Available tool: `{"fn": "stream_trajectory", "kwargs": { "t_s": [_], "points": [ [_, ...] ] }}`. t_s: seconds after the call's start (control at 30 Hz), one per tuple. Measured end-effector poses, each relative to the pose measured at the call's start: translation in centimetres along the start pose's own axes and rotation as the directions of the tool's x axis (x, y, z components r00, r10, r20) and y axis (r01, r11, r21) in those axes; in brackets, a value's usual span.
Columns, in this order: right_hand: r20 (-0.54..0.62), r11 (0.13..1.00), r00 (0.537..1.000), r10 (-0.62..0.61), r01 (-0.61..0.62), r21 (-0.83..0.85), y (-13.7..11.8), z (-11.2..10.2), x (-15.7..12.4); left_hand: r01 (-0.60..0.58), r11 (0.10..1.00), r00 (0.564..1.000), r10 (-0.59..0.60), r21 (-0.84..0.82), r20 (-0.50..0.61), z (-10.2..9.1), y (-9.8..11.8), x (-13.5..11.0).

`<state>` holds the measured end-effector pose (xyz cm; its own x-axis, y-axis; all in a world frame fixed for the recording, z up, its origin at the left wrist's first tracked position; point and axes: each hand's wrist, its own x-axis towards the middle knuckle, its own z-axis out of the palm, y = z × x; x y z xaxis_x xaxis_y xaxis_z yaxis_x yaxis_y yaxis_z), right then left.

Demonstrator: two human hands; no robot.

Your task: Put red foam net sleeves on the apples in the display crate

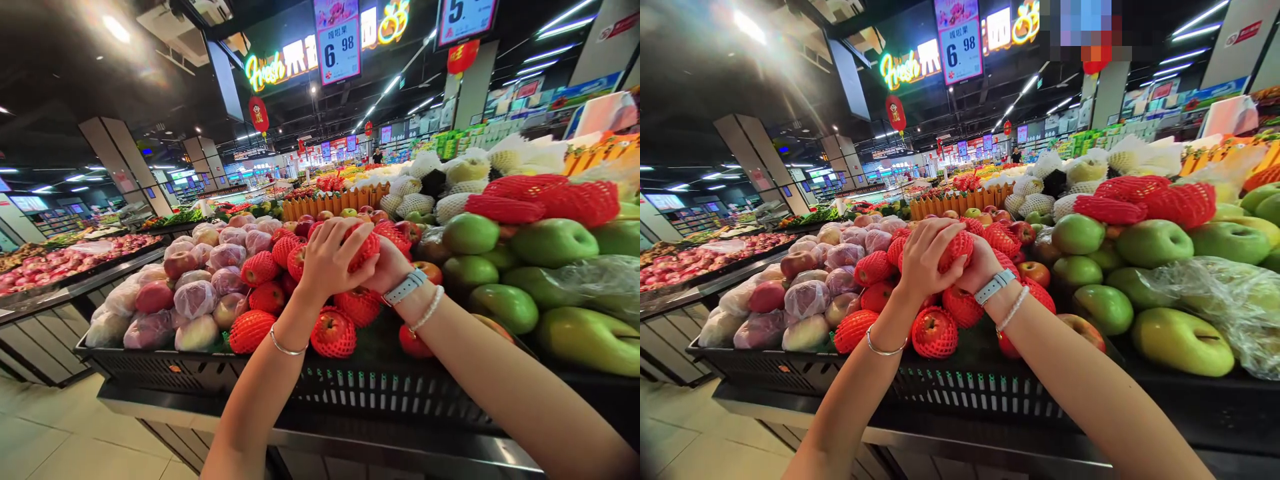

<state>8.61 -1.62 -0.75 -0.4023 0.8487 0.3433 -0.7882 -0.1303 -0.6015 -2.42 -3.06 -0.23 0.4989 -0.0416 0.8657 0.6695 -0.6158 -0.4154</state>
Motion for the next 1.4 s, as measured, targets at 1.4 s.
{"fn": "stream_trajectory", "kwargs": {
  "t_s": [1.4],
  "points": [
    [-0.258,0.987,0.958,0.123,-0.090,0.136,-1.0,3.3,-1.0,0.188,0.981,0.981,-0.190,0.038,0.033,0.5,0.3,-0.1]
  ]
}}
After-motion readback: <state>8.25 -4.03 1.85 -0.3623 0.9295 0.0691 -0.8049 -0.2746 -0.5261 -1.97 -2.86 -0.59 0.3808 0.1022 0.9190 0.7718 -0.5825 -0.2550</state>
